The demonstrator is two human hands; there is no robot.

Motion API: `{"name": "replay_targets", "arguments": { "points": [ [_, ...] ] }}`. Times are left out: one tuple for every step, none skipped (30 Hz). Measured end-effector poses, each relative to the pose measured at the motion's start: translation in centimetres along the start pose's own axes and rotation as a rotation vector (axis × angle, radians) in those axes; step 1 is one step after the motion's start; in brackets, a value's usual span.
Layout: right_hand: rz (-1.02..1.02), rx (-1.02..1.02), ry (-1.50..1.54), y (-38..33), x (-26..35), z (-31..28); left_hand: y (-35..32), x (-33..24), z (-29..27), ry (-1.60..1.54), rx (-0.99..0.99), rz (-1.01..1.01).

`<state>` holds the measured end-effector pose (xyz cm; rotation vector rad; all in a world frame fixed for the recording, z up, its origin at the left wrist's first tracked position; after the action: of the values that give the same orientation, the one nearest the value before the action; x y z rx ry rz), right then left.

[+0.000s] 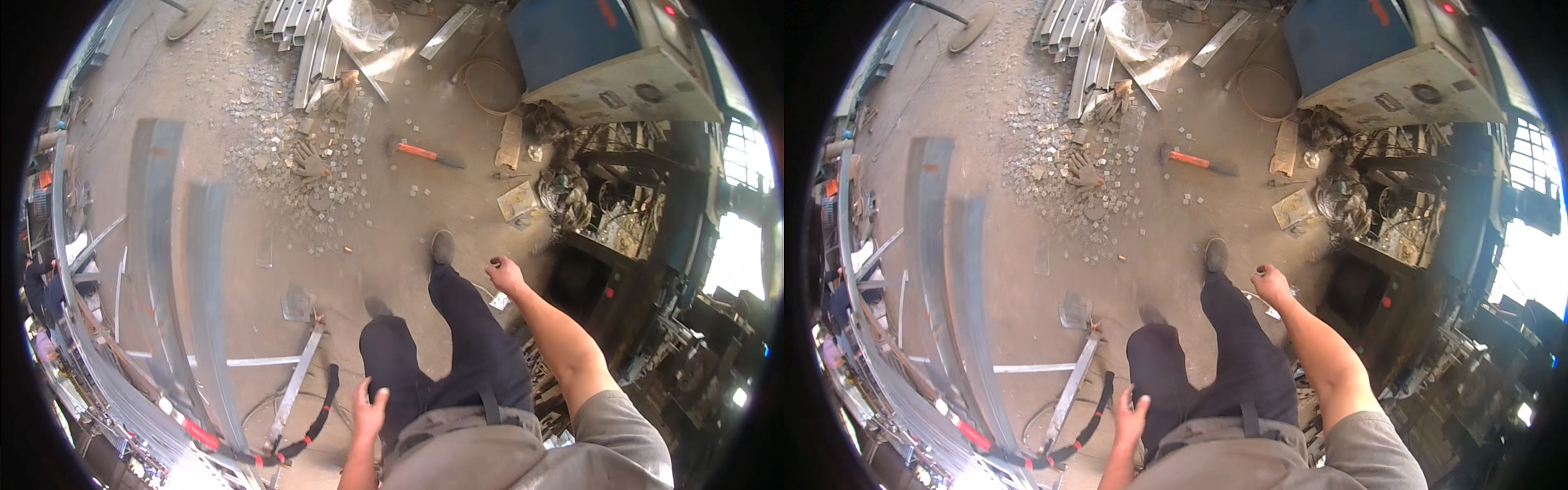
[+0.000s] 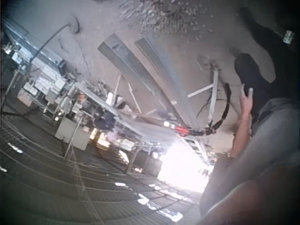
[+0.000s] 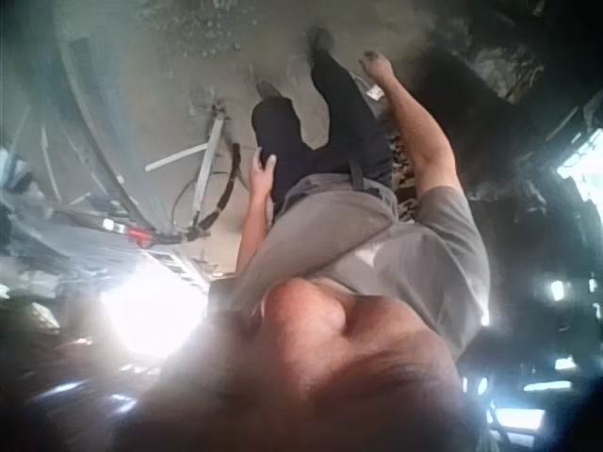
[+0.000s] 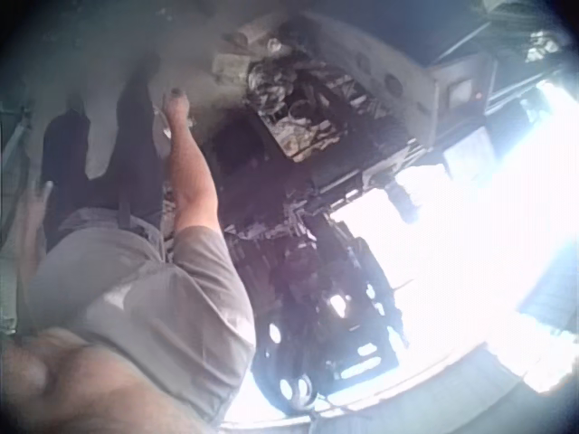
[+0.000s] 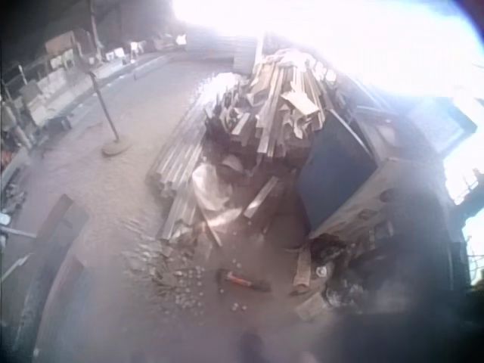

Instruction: The person welds a metal frame using a handheld welding torch, creating bright sparks along the seams. They reposition the frame and continue welding different sections, then briefly use a hammer to tap the structure before resuming welding.

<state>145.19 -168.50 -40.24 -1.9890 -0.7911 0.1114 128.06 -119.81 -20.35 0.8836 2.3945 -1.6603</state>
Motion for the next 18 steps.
{"name": "replay_targets", "arguments": {
  "points": [
    [-0.088,-0.013,-0.063,2.9,2.4,0.0,1.8,-5.6,1.4,0.161,0.007,0.228],
    [-0.121,-0.017,-0.120,5.6,4.4,0.5,3.4,-9.5,2.8,0.261,0.003,0.317],
    [-0.172,-0.032,-0.139,8.5,6.6,1.3,5.6,-11.9,4.2,0.375,0.044,0.300],
    [-0.183,-0.048,-0.157,11.7,8.6,2.2,8.1,-14.3,5.6,0.417,0.071,0.317],
    [-0.239,-0.059,-0.128,15.0,10.8,3.3,10.2,-16.4,6.6,0.587,0.041,0.390],
    [-0.249,-0.062,-0.102,18.4,12.6,4.5,11.9,-18.1,7.4,0.763,0.010,0.459],
    [-0.270,-0.066,-0.104,21.9,14.3,5.8,14.0,-19.3,7.6,0.781,-0.012,0.477],
    [-0.272,-0.071,-0.113,25.7,15.9,7.0,16.0,-20.2,7.5,0.792,-0.039,0.488],
    [-0.355,-0.191,-0.133,28.7,17.5,7.3,17.4,-21.0,7.1,0.785,-0.057,0.513],
    [-0.392,-0.278,-0.170,31.5,18.7,8.4,18.5,-21.6,6.4,0.784,-0.083,0.525],
    [-0.440,-0.294,-0.142,34.4,20.0,9.3,19.4,-22.4,5.8,0.761,-0.102,0.562],
    [-0.442,-0.288,-0.144,37.3,20.8,9.6,20.3,-23.0,5.2,0.749,-0.115,0.576],
    [-0.446,-0.274,-0.215,39.7,21.4,10.2,21.1,-23.4,4.5,0.764,-0.128,0.566],
    [-0.408,-0.319,-0.217,41.8,21.7,10.5,21.7,-23.8,4.0,0.760,-0.144,0.576],
    [-0.364,-0.322,-0.174,43.8,21.6,10.6,22.1,-24.0,4.1,0.754,-0.152,0.547],
    [-0.361,-0.286,-0.381,45.4,21.5,11.8,22.8,-24.5,3.9,0.748,-0.175,0.573],
    [-0.404,-0.408,-0.459,45.4,21.5,11.9,23.3,-24.7,3.6,0.734,-0.173,0.580],
    [-0.423,-0.337,-0.466,46.1,21.4,12.7,23.6,-25.0,3.3,0.715,-0.181,0.585]
  ]
}}
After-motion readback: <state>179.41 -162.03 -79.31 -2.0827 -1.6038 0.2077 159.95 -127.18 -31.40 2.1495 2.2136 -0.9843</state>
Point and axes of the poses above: each hand's wrist, its own y-axis towards the middle knuckle, its own z-axis out of the palm, x = y × z, the point moved 8 cm from there along y, towards the middle knuckle, and after that the axes turned 1 degree about -x, right-handed, at the moved point
